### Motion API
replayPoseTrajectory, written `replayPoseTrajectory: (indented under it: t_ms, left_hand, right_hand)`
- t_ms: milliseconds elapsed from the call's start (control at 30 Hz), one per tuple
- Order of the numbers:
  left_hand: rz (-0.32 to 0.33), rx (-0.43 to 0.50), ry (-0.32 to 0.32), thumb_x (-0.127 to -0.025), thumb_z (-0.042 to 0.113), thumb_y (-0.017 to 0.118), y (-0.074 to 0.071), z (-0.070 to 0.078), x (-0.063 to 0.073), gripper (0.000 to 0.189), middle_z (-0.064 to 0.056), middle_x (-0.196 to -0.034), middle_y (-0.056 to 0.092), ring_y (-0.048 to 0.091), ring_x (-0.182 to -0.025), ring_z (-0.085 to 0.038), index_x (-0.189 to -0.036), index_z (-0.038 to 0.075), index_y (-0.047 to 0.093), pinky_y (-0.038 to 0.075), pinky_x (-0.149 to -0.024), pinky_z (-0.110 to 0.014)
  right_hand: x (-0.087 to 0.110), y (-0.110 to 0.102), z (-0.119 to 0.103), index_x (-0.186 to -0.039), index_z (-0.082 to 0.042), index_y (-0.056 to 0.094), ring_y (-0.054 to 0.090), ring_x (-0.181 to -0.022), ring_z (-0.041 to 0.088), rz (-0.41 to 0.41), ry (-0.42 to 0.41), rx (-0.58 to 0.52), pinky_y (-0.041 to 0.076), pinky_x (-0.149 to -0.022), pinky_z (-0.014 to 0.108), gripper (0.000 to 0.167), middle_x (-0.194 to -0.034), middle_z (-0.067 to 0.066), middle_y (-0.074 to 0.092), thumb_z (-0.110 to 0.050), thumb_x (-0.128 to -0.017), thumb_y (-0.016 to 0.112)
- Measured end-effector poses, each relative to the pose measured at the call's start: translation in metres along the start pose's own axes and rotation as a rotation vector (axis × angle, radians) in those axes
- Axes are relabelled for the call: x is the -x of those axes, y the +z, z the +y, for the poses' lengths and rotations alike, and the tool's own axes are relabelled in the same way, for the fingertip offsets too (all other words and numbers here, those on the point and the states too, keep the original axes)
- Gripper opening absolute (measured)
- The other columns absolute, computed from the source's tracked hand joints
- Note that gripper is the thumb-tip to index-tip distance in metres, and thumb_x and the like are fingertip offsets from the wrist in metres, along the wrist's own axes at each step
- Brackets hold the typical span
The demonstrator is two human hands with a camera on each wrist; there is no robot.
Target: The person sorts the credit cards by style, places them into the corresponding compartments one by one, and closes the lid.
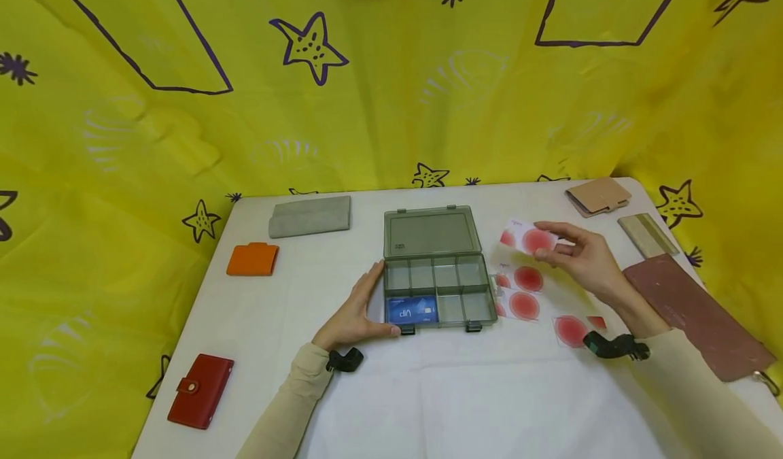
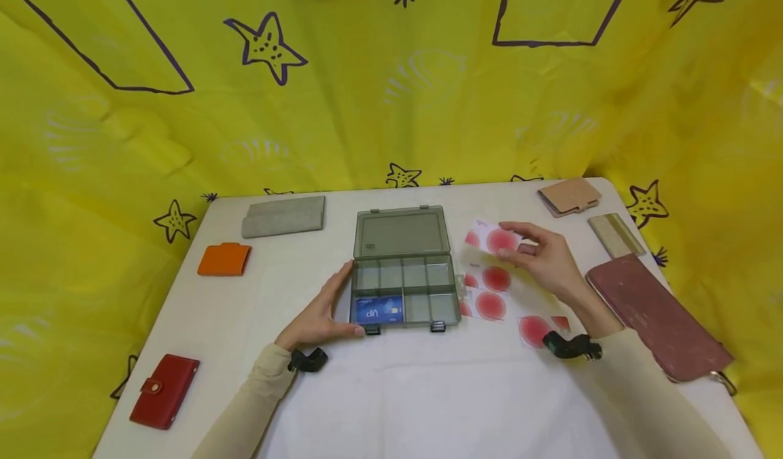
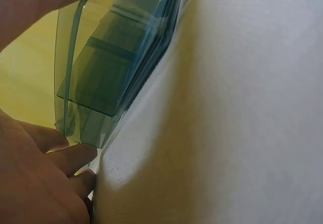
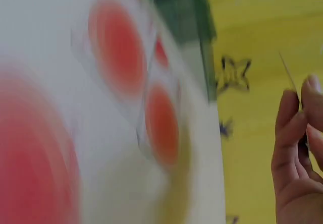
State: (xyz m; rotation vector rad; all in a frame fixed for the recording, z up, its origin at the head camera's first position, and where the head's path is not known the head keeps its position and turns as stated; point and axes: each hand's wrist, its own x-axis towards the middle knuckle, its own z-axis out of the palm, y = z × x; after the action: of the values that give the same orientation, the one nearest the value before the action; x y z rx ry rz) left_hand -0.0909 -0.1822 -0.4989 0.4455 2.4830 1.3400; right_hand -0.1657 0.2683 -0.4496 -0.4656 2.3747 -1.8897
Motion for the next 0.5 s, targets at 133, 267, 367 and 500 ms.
replayPoseTrajectory:
  t_ms: [133, 267, 367, 500]
  left_hand:
    - [-0.001, -0.004, -0.006, -0.077, 0.035, 0.096, 0.000, 0.000, 0.000, 0.133, -0.011, -0.180, 0.003, 0.000, -0.166, -0.040, -0.173, 0.023, 0.005, 0.006, -0.132, -0.065]
    - [-0.001, -0.002, -0.010, -0.077, 0.034, 0.096, 0.000, 0.000, 0.000, 0.133, -0.011, -0.180, 0.004, 0.000, -0.166, -0.039, -0.173, 0.023, 0.005, 0.005, -0.132, -0.064]
    - [0.002, 0.003, -0.012, -0.076, 0.034, 0.097, 0.001, 0.000, 0.000, 0.134, -0.011, -0.180, 0.004, 0.000, -0.166, -0.040, -0.173, 0.024, 0.005, 0.005, -0.132, -0.064]
    - [0.002, 0.006, -0.011, -0.076, 0.034, 0.097, 0.001, 0.000, 0.000, 0.134, -0.011, -0.180, 0.004, 0.000, -0.166, -0.040, -0.173, 0.024, 0.005, 0.006, -0.132, -0.065]
  right_hand:
    - [0.013, 0.031, -0.006, -0.147, 0.007, 0.056, 0.077, -0.090, 0.009, -0.187, 0.104, -0.076, 0.064, -0.079, 0.021, 0.057, -0.117, -0.010, 0.076, 0.003, -0.094, 0.077]
    - [0.021, 0.058, -0.006, -0.145, 0.007, 0.058, 0.065, -0.074, 0.013, -0.305, 0.052, -0.029, 0.057, -0.063, 0.019, 0.068, -0.108, -0.001, 0.074, 0.001, -0.084, 0.088]
    - [0.023, 0.073, 0.000, -0.139, 0.001, 0.066, 0.056, -0.068, 0.014, -0.321, -0.096, 0.105, 0.047, -0.056, 0.021, 0.072, -0.101, 0.000, 0.071, -0.006, -0.074, 0.096]
    - [0.024, 0.087, 0.006, -0.130, -0.011, 0.075, 0.059, -0.090, 0.016, -0.283, -0.276, 0.354, 0.051, -0.071, 0.025, 0.067, -0.110, 0.001, 0.071, -0.018, -0.069, 0.101]
